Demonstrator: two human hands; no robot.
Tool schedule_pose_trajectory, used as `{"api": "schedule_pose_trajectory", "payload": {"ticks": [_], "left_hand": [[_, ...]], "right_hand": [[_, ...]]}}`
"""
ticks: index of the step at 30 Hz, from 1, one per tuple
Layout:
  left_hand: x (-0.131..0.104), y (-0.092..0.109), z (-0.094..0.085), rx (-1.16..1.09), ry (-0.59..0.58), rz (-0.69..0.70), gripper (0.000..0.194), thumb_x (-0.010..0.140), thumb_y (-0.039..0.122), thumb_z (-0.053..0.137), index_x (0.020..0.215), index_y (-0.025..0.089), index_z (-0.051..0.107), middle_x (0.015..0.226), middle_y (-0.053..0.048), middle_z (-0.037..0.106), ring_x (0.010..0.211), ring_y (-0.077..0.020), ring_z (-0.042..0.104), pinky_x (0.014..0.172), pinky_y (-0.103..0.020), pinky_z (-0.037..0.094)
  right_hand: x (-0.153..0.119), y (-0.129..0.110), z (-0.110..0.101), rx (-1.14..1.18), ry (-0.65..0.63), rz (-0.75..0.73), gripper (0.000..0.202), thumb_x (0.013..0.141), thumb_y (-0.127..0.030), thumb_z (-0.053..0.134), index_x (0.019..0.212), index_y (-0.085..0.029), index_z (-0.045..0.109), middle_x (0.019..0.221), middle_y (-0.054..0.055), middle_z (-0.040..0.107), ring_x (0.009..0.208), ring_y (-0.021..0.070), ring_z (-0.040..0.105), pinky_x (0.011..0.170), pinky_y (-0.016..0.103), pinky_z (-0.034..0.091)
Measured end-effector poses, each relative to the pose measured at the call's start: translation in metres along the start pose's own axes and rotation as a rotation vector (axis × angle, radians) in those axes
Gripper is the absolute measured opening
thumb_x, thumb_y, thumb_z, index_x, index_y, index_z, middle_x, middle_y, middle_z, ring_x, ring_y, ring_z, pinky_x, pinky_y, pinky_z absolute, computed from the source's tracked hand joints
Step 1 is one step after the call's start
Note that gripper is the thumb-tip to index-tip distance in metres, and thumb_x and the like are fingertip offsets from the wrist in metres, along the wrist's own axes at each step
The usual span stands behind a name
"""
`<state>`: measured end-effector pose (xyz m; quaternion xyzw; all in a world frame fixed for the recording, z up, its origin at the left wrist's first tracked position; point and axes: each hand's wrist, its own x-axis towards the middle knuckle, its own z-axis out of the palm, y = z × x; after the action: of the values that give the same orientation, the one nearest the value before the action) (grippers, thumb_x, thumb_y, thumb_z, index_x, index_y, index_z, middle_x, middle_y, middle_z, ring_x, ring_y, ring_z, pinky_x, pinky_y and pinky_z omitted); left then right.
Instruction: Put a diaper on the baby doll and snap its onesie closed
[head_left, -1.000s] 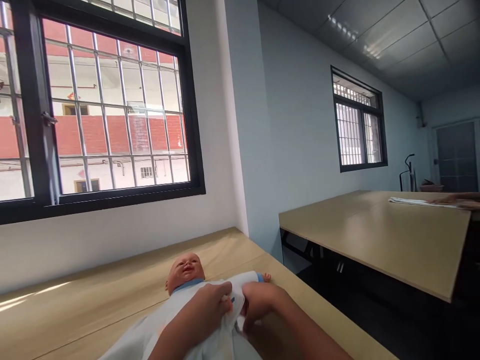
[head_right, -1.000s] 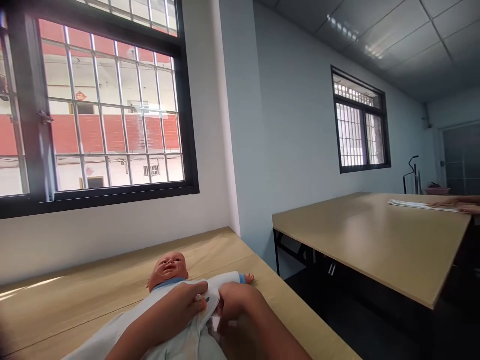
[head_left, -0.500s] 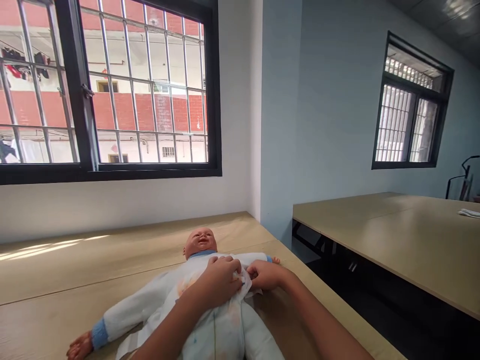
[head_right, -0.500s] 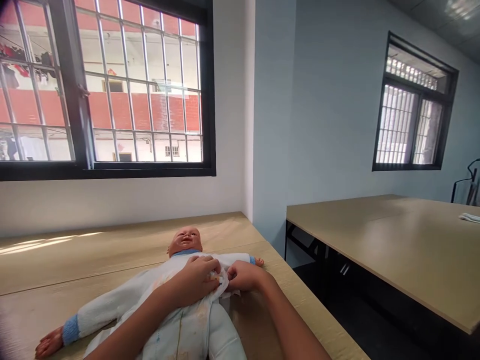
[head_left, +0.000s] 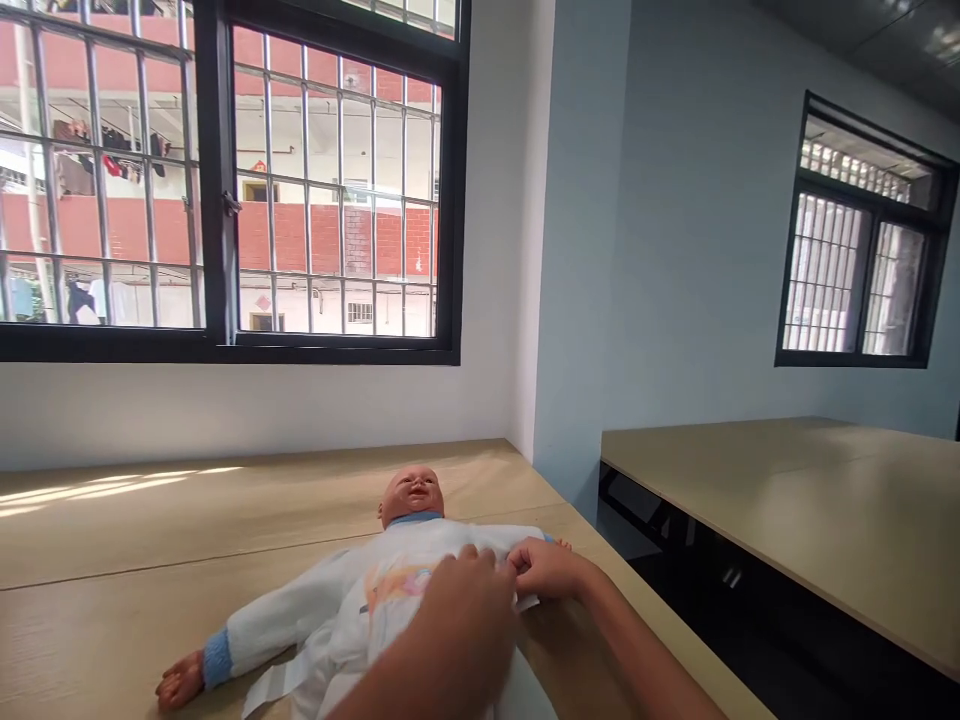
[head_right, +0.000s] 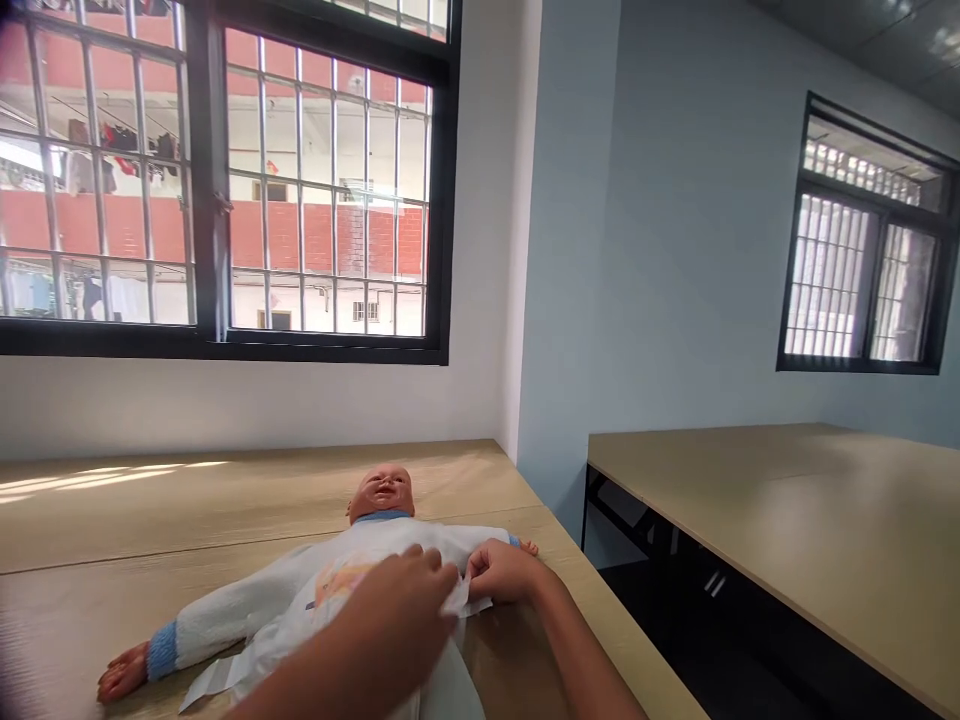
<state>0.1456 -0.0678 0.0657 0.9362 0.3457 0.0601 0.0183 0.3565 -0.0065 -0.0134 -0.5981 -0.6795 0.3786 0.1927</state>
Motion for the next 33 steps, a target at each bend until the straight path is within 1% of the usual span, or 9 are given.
{"api": "schedule_pose_trajectory", "payload": {"ticks": [3,7,10,12,14,20,28,30,33], "left_hand": [[-0.008,0.025,0.020,-0.079,-0.107,-0.063,0.041,0.084,0.035,0.046,0.112,0.016,0.069,0.110,-0.025,0.062,0.105,-0.0400,0.052,0.077,-0.051,0.042],[-0.007,0.033,0.041,-0.110,-0.119,-0.099,0.052,0.084,0.047,0.046,0.122,0.018,0.067,0.122,-0.028,0.059,0.113,-0.0489,0.046,0.078,-0.065,0.038],[-0.006,0.036,0.040,-0.088,-0.209,-0.114,0.059,0.083,0.049,0.050,0.132,0.018,0.060,0.142,-0.027,0.046,0.131,-0.0555,0.029,0.089,-0.078,0.025],[-0.006,0.039,0.035,-0.067,-0.312,-0.152,0.058,0.085,0.046,0.048,0.135,0.018,0.058,0.150,-0.026,0.036,0.138,-0.0549,0.018,0.094,-0.081,0.016],[-0.007,0.041,0.031,-0.056,-0.349,-0.158,0.056,0.088,0.044,0.044,0.137,0.019,0.055,0.152,-0.025,0.033,0.141,-0.0531,0.014,0.097,-0.081,0.012],[-0.012,0.037,0.033,-0.084,-0.256,-0.082,0.055,0.087,0.049,0.047,0.135,0.023,0.057,0.149,-0.026,0.038,0.139,-0.0551,0.019,0.093,-0.084,0.015],[-0.014,0.041,0.023,-0.098,-0.316,-0.114,0.056,0.090,0.046,0.044,0.137,0.019,0.055,0.153,-0.024,0.032,0.143,-0.0515,0.012,0.100,-0.081,0.010],[-0.014,0.040,0.023,-0.110,-0.300,-0.108,0.056,0.088,0.045,0.048,0.139,0.023,0.053,0.157,-0.021,0.024,0.143,-0.0521,0.011,0.099,-0.081,0.010],[-0.015,0.038,0.026,-0.125,-0.244,-0.119,0.074,0.082,0.043,0.058,0.150,0.027,0.033,0.161,-0.015,0.001,0.143,-0.0528,0.007,0.101,-0.080,0.015]], "right_hand": [[0.001,0.001,0.001,0.030,0.013,-0.003,0.015,0.063,-0.026,0.070,0.065,-0.014,0.060,0.052,-0.007,0.047,0.048,0.0051,0.036,0.045,0.017,0.025],[0.002,-0.002,0.002,0.037,0.016,0.022,0.013,0.063,-0.023,0.068,0.067,-0.015,0.060,0.053,-0.007,0.049,0.047,0.0056,0.037,0.045,0.018,0.027],[0.000,-0.005,0.003,0.012,0.038,0.069,0.010,0.060,-0.019,0.066,0.068,-0.015,0.061,0.053,-0.006,0.049,0.047,0.0058,0.039,0.047,0.019,0.028],[-0.001,-0.007,0.003,-0.002,0.054,0.082,0.010,0.060,-0.018,0.065,0.069,-0.014,0.061,0.052,-0.007,0.050,0.047,0.0056,0.040,0.048,0.018,0.029],[-0.001,-0.008,0.004,0.011,0.054,0.078,0.010,0.060,-0.019,0.065,0.068,-0.014,0.061,0.051,-0.007,0.049,0.047,0.0053,0.039,0.048,0.018,0.029],[-0.002,-0.007,0.003,0.086,0.022,0.051,0.014,0.060,-0.024,0.069,0.064,-0.015,0.059,0.052,-0.007,0.047,0.048,0.0053,0.038,0.043,0.016,0.029],[-0.002,-0.007,-0.001,0.114,-0.021,0.033,0.017,0.061,-0.026,0.072,0.062,-0.015,0.059,0.053,-0.006,0.049,0.050,0.0055,0.041,0.044,0.015,0.033],[-0.003,-0.006,-0.003,0.171,-0.063,0.030,0.018,0.060,-0.028,0.073,0.065,-0.014,0.061,0.056,-0.006,0.053,0.050,0.0060,0.044,0.044,0.016,0.034],[-0.005,-0.005,-0.004,0.295,-0.157,-0.005,0.023,0.056,-0.029,0.075,0.069,-0.013,0.064,0.060,-0.004,0.059,0.052,0.0068,0.049,0.047,0.017,0.037]]}}
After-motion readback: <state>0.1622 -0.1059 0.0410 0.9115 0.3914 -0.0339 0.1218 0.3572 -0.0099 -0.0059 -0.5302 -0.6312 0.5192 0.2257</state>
